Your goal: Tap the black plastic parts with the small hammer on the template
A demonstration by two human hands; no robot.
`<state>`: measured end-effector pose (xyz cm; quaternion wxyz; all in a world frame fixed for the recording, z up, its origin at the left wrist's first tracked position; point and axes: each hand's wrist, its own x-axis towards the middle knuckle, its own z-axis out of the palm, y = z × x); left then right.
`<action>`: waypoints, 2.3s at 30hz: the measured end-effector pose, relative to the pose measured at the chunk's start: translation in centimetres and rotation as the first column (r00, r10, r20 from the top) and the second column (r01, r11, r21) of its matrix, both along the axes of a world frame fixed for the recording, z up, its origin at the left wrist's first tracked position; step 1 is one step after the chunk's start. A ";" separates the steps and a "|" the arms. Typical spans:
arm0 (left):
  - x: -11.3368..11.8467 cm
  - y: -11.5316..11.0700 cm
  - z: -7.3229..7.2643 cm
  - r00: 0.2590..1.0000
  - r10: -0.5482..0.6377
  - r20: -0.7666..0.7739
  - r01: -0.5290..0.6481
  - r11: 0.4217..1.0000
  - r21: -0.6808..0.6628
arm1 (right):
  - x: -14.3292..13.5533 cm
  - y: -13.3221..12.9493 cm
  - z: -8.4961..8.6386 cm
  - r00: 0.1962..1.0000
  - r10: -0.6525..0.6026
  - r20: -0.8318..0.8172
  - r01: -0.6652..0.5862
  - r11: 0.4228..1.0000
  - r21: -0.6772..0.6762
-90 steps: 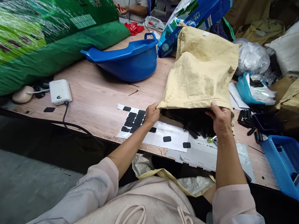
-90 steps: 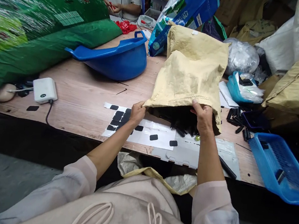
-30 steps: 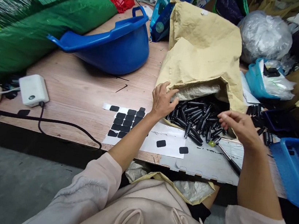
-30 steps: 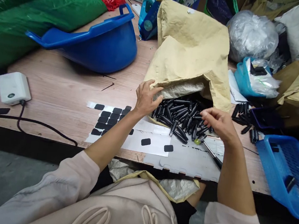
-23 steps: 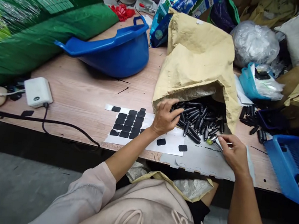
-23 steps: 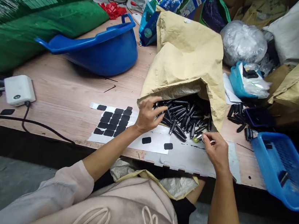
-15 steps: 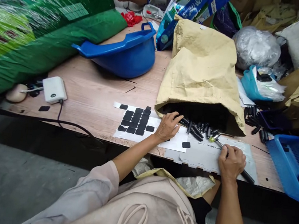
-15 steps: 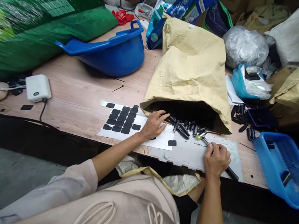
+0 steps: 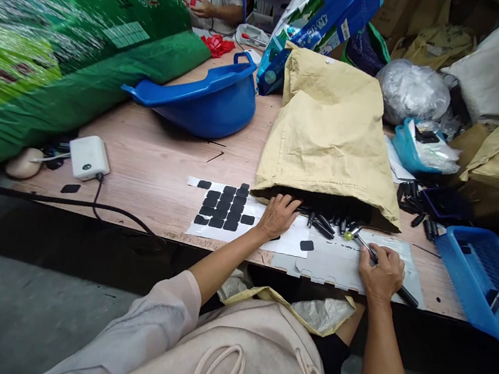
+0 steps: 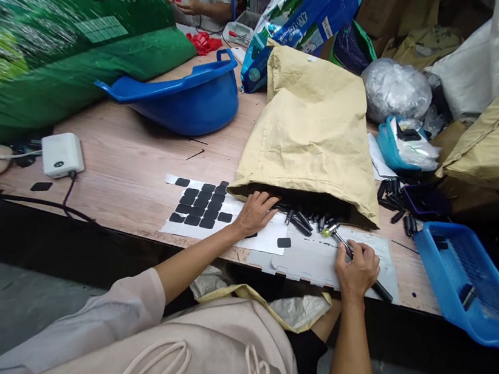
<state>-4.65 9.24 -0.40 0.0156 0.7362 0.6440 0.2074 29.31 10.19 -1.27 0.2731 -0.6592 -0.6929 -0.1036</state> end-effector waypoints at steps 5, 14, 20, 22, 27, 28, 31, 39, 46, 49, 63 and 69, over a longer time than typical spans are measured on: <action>0.0 0.0 0.0 1.000 -0.005 0.022 0.004 1.000 0.011 | 0.0 0.1 -0.1 1.000 -0.001 -0.002 0.001 1.000 0.012; -0.2 -0.1 0.3 0.997 -0.035 0.062 0.035 0.999 0.004 | -0.1 0.0 0.0 1.000 -0.012 -0.008 0.012 1.000 0.016; -0.2 0.0 0.3 0.996 -0.028 0.085 0.027 1.000 0.016 | -0.3 -0.1 0.4 1.000 -0.016 -0.017 0.016 1.000 -0.002; -0.2 0.0 0.4 0.995 -0.027 0.093 0.025 0.999 0.020 | -0.3 -0.1 0.4 1.000 -0.016 -0.018 0.016 1.000 -0.006; -0.3 -0.2 0.5 0.992 -0.044 0.117 0.038 0.998 0.053 | -0.3 -0.1 0.5 1.000 -0.016 -0.021 0.016 1.000 -0.003; -0.3 -0.3 0.6 0.991 -0.053 0.126 0.046 0.997 0.060 | -0.3 -0.1 0.5 1.000 -0.015 -0.023 0.015 1.000 -0.005; -0.2 -1.2 0.8 0.980 -0.116 0.161 0.108 0.992 0.058 | -0.1 0.0 0.5 1.000 0.008 -0.030 -0.008 1.000 -0.016; 0.6 -3.7 0.3 0.928 -0.114 0.355 0.159 0.983 -0.098 | 0.3 0.0 0.4 0.996 0.069 -0.053 -0.069 0.998 0.007; 0.6 -3.2 0.2 0.895 -0.058 0.442 0.125 0.984 -0.124 | 0.2 0.1 0.2 0.998 0.049 -0.032 -0.049 0.999 -0.021; 0.5 -3.2 0.3 0.891 -0.050 0.451 0.121 0.984 -0.130 | 0.1 0.0 0.5 0.998 0.037 -0.051 -0.039 0.998 -0.046; 0.4 -2.9 0.5 0.877 -0.055 0.477 0.153 0.974 -0.169 | -6.2 -7.7 6.0 0.894 0.001 -0.447 -0.176 0.920 -0.349; 0.4 -2.7 0.5 0.877 -0.046 0.478 0.154 0.970 -0.189 | -11.7 -8.9 5.8 0.875 0.251 -0.414 -0.379 0.888 -0.261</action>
